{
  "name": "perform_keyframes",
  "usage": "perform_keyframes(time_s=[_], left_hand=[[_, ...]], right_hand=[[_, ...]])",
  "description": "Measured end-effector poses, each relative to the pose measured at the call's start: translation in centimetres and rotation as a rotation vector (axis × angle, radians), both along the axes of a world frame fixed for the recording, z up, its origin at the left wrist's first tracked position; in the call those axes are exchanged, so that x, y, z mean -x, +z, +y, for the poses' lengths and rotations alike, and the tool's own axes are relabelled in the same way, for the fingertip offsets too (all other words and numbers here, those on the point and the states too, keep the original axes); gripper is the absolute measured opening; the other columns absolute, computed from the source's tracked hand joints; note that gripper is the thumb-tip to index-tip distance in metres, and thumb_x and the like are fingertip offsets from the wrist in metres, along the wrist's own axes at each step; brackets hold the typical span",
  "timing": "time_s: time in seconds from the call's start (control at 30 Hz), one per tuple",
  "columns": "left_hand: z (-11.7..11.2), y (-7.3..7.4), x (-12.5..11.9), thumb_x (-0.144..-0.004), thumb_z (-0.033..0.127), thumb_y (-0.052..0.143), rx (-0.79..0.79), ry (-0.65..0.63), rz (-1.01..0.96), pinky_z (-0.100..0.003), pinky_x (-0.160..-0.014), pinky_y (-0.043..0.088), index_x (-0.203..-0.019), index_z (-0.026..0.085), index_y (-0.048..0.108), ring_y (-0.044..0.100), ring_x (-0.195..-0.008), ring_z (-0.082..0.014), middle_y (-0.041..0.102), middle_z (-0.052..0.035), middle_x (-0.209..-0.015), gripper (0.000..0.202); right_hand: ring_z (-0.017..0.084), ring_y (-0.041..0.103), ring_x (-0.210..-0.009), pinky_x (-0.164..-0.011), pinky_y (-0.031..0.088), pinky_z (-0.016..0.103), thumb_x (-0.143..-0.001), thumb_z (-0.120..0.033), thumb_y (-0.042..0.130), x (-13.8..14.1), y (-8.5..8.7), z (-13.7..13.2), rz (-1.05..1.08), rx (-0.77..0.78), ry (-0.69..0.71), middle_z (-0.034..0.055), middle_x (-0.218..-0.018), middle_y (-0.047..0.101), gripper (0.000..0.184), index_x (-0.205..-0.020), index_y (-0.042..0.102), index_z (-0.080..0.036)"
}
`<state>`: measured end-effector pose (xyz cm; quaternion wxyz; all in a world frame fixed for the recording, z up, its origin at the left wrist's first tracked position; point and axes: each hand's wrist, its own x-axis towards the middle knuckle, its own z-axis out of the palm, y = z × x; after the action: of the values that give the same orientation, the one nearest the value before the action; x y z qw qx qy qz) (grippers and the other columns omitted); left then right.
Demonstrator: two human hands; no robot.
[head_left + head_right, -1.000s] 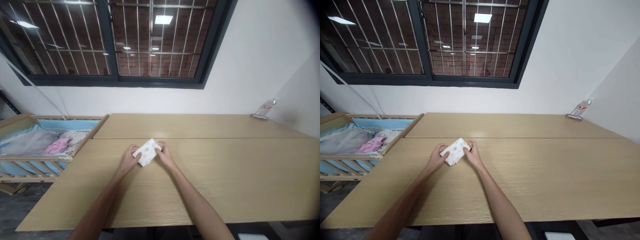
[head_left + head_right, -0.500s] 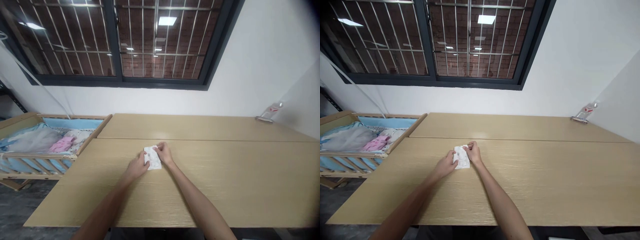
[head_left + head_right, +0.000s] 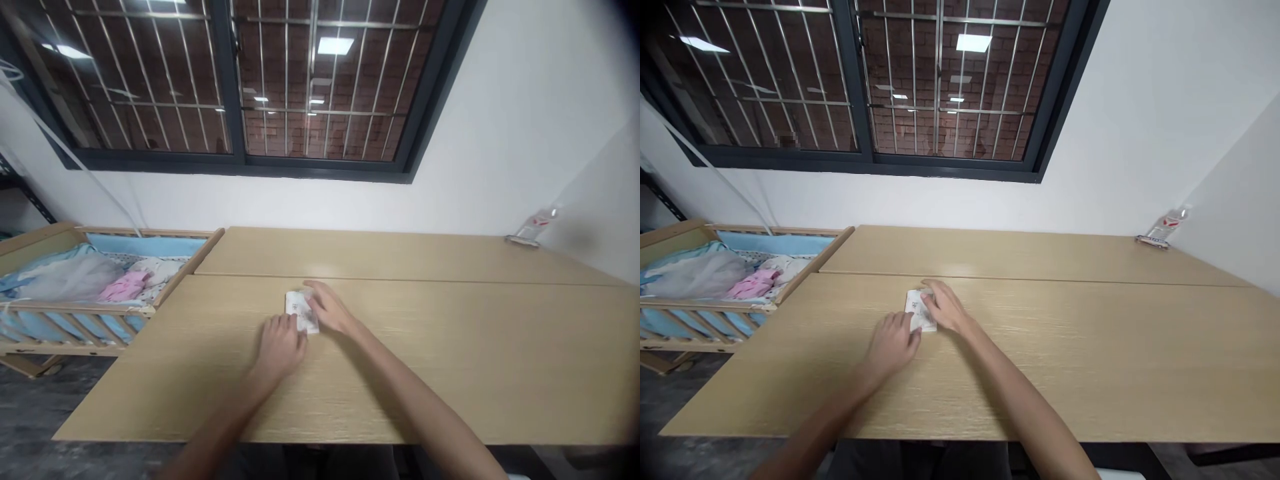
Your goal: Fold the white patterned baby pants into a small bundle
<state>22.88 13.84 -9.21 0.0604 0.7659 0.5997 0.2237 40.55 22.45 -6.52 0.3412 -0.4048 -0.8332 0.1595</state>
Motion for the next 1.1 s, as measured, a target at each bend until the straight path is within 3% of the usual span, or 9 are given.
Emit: perform_keyframes(time_s=[0.07, 0.17, 0.3, 0.4, 0.47, 0.6, 0.87, 1.0, 1.1], left_hand=[[-1.7, -1.2, -2.5, -0.093, 0.038, 0.049, -0.098, 0.027, 0.011, -0.06, -0.108, 0.038, -0.14, 0.005, 0.052, 0.048, -0.133, -0.0456, 0.054, -0.0286, -0.143, 0.058], [-2.9, -3.2, -5.4, -0.092, 0.037, 0.049, -0.108, 0.023, -0.027, -0.066, -0.114, 0.03, -0.148, 0.003, 0.046, 0.036, -0.143, -0.0484, 0.045, -0.0288, -0.152, 0.066], [-2.8, -4.3, -6.7, -0.092, 0.031, 0.051, -0.046, 0.045, -0.044, -0.067, -0.117, 0.025, -0.151, 0.007, 0.045, 0.03, -0.148, -0.0475, 0.043, -0.026, -0.155, 0.063], [-2.9, -4.1, -6.5, -0.095, 0.038, 0.051, -0.027, 0.09, 0.023, -0.063, -0.114, 0.031, -0.146, 0.001, 0.05, 0.039, -0.141, -0.0477, 0.049, -0.0312, -0.148, 0.062], [-3.1, -3.8, -6.4, -0.097, 0.043, 0.049, -0.044, 0.137, 0.103, -0.06, -0.112, 0.036, -0.142, -0.002, 0.053, 0.044, -0.138, -0.0454, 0.052, -0.0321, -0.144, 0.063], [-3.3, -3.4, -6.5, -0.098, 0.045, 0.05, -0.057, 0.186, 0.202, -0.052, -0.112, 0.038, -0.143, -0.003, 0.052, 0.042, -0.142, -0.042, 0.047, -0.0315, -0.149, 0.065], [-3.3, -3.3, -6.5, -0.099, 0.044, 0.049, -0.039, 0.179, 0.213, -0.051, -0.111, 0.038, -0.147, -0.004, 0.045, 0.041, -0.142, -0.0423, 0.042, -0.0339, -0.152, 0.068], [-3.2, -2.2, -5.9, -0.098, 0.043, 0.048, -0.043, 0.167, 0.195, -0.049, -0.109, 0.038, -0.144, 0.0, 0.05, 0.045, -0.138, -0.0398, 0.047, -0.0303, -0.149, 0.063], [-2.5, -0.7, -4.0, -0.1, 0.044, 0.045, 0.002, 0.161, 0.101, -0.044, -0.104, 0.042, -0.134, 0.012, 0.061, 0.056, -0.125, -0.0324, 0.061, -0.02, -0.136, 0.049]], right_hand=[[0.024, 0.045, -0.144, -0.121, 0.035, 0.047, -0.105, -0.044, 0.04, 0.6, 1.1, -1.4, -0.136, -0.041, 0.171, 0.0091, -0.152, 0.053, 0.048, -0.147, 0.052, -0.024], [0.022, 0.033, -0.152, -0.126, 0.027, 0.046, -0.106, -0.042, 0.039, 1.7, 1.5, -3.1, -0.273, -0.019, 0.4, 0.0038, -0.161, 0.041, 0.051, -0.156, 0.041, -0.027], [0.017, 0.03, -0.153, -0.128, 0.022, 0.041, -0.107, -0.043, 0.038, 1.7, 0.2, -3.8, -0.331, 0.082, 0.502, -0.0024, -0.162, 0.04, 0.049, -0.156, 0.038, -0.033], [0.016, 0.031, -0.152, -0.128, 0.022, 0.039, -0.108, -0.05, 0.032, 1.0, -0.8, -2.5, -0.339, 0.146, 0.481, -0.0033, -0.161, 0.042, 0.05, -0.155, 0.04, -0.035], [0.018, 0.024, -0.155, -0.129, 0.016, 0.039, -0.107, -0.054, 0.027, 0.6, -1.1, -0.9, -0.397, 0.176, 0.477, -0.0018, -0.165, 0.034, 0.056, -0.158, 0.034, -0.032], [0.021, 0.012, -0.158, -0.129, 0.004, 0.041, -0.107, -0.054, 0.02, 0.4, -1.6, 2.7, -0.507, 0.159, 0.437, 0.0019, -0.169, 0.02, 0.062, -0.162, 0.022, -0.025], [0.021, 0.014, -0.158, -0.129, 0.004, 0.038, -0.105, -0.058, 0.019, 0.6, -3.0, 7.0, -0.525, 0.125, 0.299, 0.0048, -0.169, 0.021, 0.07, -0.162, 0.023, -0.018], [0.023, 0.015, -0.158, -0.129, 0.004, 0.039, -0.104, -0.06, 0.017, 0.4, -4.2, 8.0, -0.451, 0.151, 0.179, 0.0098, -0.168, 0.022, 0.075, -0.162, 0.026, -0.012], [0.026, 0.014, -0.158, -0.128, 0.008, 0.043, -0.102, -0.062, 0.019, -0.3, -5.5, 8.1, -0.238, 0.222, 0.005, 0.0141, -0.168, 0.021, 0.08, -0.161, 0.026, -0.008]])
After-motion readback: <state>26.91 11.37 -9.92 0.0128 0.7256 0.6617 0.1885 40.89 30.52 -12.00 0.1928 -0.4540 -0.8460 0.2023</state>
